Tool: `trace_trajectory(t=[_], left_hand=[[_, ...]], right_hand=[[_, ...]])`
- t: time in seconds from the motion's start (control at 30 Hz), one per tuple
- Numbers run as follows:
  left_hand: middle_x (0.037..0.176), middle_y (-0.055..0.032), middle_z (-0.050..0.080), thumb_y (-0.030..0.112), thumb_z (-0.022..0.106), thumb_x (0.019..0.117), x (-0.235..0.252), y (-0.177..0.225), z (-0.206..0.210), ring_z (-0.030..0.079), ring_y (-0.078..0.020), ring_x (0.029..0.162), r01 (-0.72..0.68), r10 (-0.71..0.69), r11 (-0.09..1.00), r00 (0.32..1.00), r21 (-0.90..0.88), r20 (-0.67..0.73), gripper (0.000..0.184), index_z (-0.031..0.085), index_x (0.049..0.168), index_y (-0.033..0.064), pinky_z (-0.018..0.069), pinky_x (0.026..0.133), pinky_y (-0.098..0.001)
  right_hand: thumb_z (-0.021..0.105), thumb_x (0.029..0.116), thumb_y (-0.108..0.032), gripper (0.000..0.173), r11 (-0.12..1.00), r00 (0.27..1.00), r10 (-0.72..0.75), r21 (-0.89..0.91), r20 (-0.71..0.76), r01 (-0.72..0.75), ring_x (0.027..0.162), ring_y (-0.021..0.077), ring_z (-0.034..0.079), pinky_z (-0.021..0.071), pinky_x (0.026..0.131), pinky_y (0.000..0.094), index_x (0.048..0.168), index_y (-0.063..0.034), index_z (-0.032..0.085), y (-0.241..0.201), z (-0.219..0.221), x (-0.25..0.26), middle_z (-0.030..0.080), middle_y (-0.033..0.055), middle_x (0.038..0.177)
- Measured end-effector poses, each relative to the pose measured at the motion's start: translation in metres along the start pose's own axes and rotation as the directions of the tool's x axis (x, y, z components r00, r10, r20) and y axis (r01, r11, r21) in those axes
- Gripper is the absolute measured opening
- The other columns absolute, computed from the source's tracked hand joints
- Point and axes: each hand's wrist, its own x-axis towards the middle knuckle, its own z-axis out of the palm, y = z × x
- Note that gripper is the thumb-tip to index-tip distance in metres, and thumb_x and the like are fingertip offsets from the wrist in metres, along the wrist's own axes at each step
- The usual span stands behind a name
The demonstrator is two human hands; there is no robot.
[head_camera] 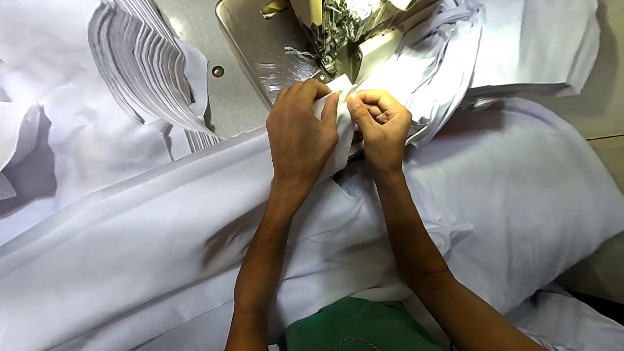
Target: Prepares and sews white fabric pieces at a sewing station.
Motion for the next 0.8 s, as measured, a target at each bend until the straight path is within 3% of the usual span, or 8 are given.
trace_trajectory(t=[0.1,0.17,0.23,0.4,0.6,0.7,0.8], left_hand=[[0.095,-0.0096,0.068,0.019,0.067,0.0977,-0.006,0.011,-0.001,0.065,-0.0233,0.092,-0.043,0.043,0.997,0.999,-0.067,0.009,0.014,0.07,0.103,0.0066,0.0517,0.078,-0.0388],[0.093,-0.0101,0.067,0.016,0.069,0.0967,-0.007,0.027,0.0,0.065,-0.0237,0.089,-0.082,0.083,0.989,0.997,-0.122,0.0,0.013,0.07,0.103,0.005,0.0532,0.076,-0.038],[0.089,-0.0084,0.064,0.016,0.069,0.0975,-0.006,0.039,0.001,0.062,-0.0225,0.085,-0.115,0.114,0.988,0.993,-0.104,-0.01,0.012,0.071,0.102,0.0053,0.0497,0.071,-0.0351],[0.086,-0.0078,0.066,0.02,0.064,0.1008,-0.008,0.022,-0.003,0.062,-0.0238,0.082,-0.095,0.095,0.995,0.994,0.021,-0.044,0.016,0.071,0.096,0.0065,0.0479,0.07,-0.0387],[0.086,-0.0045,0.069,0.02,0.066,0.0995,-0.004,0.002,-0.008,0.065,-0.016,0.081,-0.002,0.006,0.999,0.996,0.042,-0.094,0.016,0.074,0.092,0.0087,0.0499,0.072,-0.0328],[0.091,-0.0058,0.07,0.018,0.065,0.0999,0.001,-0.001,-0.004,0.067,-0.0167,0.085,0.039,-0.034,0.997,0.996,0.063,-0.08,0.013,0.073,0.104,0.0089,0.0527,0.073,-0.0326],[0.086,-0.0079,0.068,0.013,0.064,0.0982,0.005,-0.001,-0.002,0.066,-0.0226,0.074,0.056,-0.054,0.995,0.998,0.086,-0.015,0.029,0.061,0.127,0.0085,0.0518,0.06,-0.0374]], right_hand=[[0.064,0.1013,-0.011,0.01,0.996,0.998,-0.043,-0.075,0.051,0.047,0.067,-0.0015,0.061,0.0524,0.061,0.0144,0.106,-0.0037,0.067,-0.015,-0.025,-0.002,0.067,-0.0038,0.082],[0.065,0.1,-0.009,0.008,0.989,0.992,-0.108,-0.09,0.07,0.114,0.076,-0.0012,0.066,0.0571,0.069,0.0164,0.107,-0.0046,0.068,-0.028,-0.049,0.006,0.07,-0.0059,0.09],[0.065,0.0995,-0.008,0.005,0.99,0.991,-0.117,-0.073,0.069,0.122,0.077,-0.0015,0.067,0.0579,0.07,0.016,0.104,-0.0068,0.067,-0.037,-0.061,0.011,0.069,-0.0082,0.089],[0.066,0.1,-0.011,0.008,0.998,0.992,-0.023,-0.062,0.124,0.031,0.069,-0.0035,0.064,0.0543,0.062,0.0134,0.106,-0.0064,0.068,-0.028,-0.044,0.008,0.069,-0.0074,0.083],[0.068,0.0997,-0.014,0.01,0.999,0.992,0.015,-0.035,0.126,-0.011,0.062,-0.0016,0.059,0.0485,0.056,0.013,0.105,-0.0054,0.07,-0.016,-0.014,0.004,0.067,-0.0043,0.078],[0.068,0.0993,-0.012,0.012,0.999,0.995,0.011,-0.046,0.102,-0.006,0.053,-0.0002,0.052,0.0418,0.047,0.0133,0.11,-0.0058,0.066,-0.014,-0.008,0.005,0.063,-0.0039,0.071],[0.066,0.0994,-0.009,0.019,0.999,0.996,-0.016,-0.029,0.084,0.019,0.047,0.0028,0.046,0.0371,0.042,0.0153,0.117,-0.0036,0.06,-0.008,-0.005,0.004,0.056,-0.0015,0.064]])
